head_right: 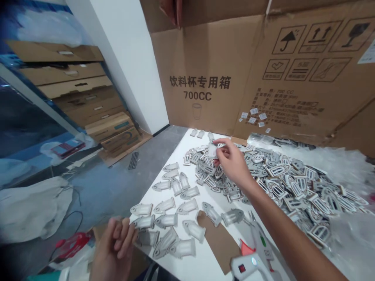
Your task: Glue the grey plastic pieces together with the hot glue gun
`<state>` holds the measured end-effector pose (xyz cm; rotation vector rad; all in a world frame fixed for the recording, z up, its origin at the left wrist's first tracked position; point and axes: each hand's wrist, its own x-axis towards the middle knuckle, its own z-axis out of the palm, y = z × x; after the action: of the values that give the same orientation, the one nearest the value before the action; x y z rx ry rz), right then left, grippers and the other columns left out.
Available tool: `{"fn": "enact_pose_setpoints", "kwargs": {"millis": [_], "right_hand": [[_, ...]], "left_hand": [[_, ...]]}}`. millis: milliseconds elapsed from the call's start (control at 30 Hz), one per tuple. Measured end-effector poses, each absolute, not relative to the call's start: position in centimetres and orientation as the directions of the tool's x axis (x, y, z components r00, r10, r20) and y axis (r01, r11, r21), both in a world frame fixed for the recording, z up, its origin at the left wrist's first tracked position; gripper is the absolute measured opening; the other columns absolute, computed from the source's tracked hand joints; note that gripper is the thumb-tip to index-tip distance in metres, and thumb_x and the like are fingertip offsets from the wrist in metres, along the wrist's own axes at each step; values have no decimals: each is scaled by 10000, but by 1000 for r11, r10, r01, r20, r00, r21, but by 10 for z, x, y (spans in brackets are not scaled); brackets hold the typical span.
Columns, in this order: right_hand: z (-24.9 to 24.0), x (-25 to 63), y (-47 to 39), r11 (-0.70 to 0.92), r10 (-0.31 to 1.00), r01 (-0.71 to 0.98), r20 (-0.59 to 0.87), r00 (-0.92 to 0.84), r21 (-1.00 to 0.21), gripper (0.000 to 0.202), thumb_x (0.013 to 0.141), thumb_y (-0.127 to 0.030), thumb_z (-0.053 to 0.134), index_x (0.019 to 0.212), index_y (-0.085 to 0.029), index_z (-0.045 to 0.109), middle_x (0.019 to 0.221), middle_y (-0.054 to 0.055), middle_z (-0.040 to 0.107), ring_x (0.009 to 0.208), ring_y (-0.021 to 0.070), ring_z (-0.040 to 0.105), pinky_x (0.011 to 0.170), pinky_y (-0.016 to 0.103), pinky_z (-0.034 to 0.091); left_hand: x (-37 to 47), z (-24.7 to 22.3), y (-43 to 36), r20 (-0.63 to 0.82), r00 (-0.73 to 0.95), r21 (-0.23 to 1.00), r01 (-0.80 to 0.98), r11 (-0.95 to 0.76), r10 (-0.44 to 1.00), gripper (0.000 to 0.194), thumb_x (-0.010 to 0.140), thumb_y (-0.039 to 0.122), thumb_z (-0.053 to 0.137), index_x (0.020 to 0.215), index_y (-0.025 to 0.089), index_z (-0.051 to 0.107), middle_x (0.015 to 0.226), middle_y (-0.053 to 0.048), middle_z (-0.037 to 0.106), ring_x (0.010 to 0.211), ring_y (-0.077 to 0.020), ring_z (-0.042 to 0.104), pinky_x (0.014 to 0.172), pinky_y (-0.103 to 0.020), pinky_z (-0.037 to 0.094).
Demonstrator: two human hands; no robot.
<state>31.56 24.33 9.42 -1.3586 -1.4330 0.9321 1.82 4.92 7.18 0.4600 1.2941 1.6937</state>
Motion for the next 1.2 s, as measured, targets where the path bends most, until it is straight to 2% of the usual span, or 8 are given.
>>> {"fn": "enact_pose_setpoints", "kwargs": {"millis": [100,167,267,400,533,933,1033,1200], "right_hand": [[72,295,320,51,999,426,47,-19,-903,181,1077,-262,630,1224,-173,686,829,-5,706,686,155,715,697,311,623],[58,280,363,12,1000,531,-1,-26,-848,231,1065,-350,716,1205,-167,713,1042,34,757,832,168,740,765,344,649],[43,261,408,-47,998,656,-68,-7,-753,308,1059,-380,728,1286,-172,706,1245,82,746,1016,221,756,872,416,663],[25,246,437,-50,994,766,-108,-25,-641,349,1055,-377,732,1344,-185,691,1345,101,719,1123,256,741,949,468,650],[10,242,446,-6,993,839,-101,-59,-545,350,1057,-379,728,1348,-189,690,1362,103,713,1147,262,735,970,480,643],[20,252,418,287,957,900,125,-260,-327,336,1061,-380,719,1340,-192,698,1401,115,699,1222,281,708,1046,518,606],[28,247,390,428,904,847,133,-407,-316,302,1066,-382,712,1292,-182,713,1322,98,733,1172,266,727,1028,508,611],[32,225,347,661,725,676,47,-687,-326,232,1063,-365,718,1195,-176,741,1222,72,763,1114,243,741,1009,482,614]], "left_hand": [[12,58,40,-83,-611,996,-35,78,787,583,898,702,773,684,212,538,627,50,446,565,-123,403,518,-215,398],[8,50,33,18,-599,975,187,117,801,587,905,738,739,695,211,587,649,35,488,608,-143,458,552,-225,413],[0,45,25,140,-483,901,424,91,865,505,951,673,711,737,220,653,702,11,605,671,-183,576,640,-252,488],[-12,44,16,263,-410,777,627,61,873,294,1009,475,691,827,244,686,792,-4,687,753,-215,673,733,-278,528],[-24,42,8,341,-430,702,708,78,836,172,993,404,717,898,260,702,863,-17,725,822,-240,706,774,-302,538],[-29,43,29,334,-416,678,729,91,846,166,1008,425,699,968,264,704,998,-38,733,991,-287,689,901,-384,509],[-27,50,60,335,-354,655,754,54,873,156,1016,407,674,982,260,714,1004,-41,749,1006,-296,683,938,-425,491],[-23,48,141,193,-212,570,819,67,958,130,1016,286,657,1090,212,734,1098,-85,777,1060,-299,702,986,-463,507]]}}
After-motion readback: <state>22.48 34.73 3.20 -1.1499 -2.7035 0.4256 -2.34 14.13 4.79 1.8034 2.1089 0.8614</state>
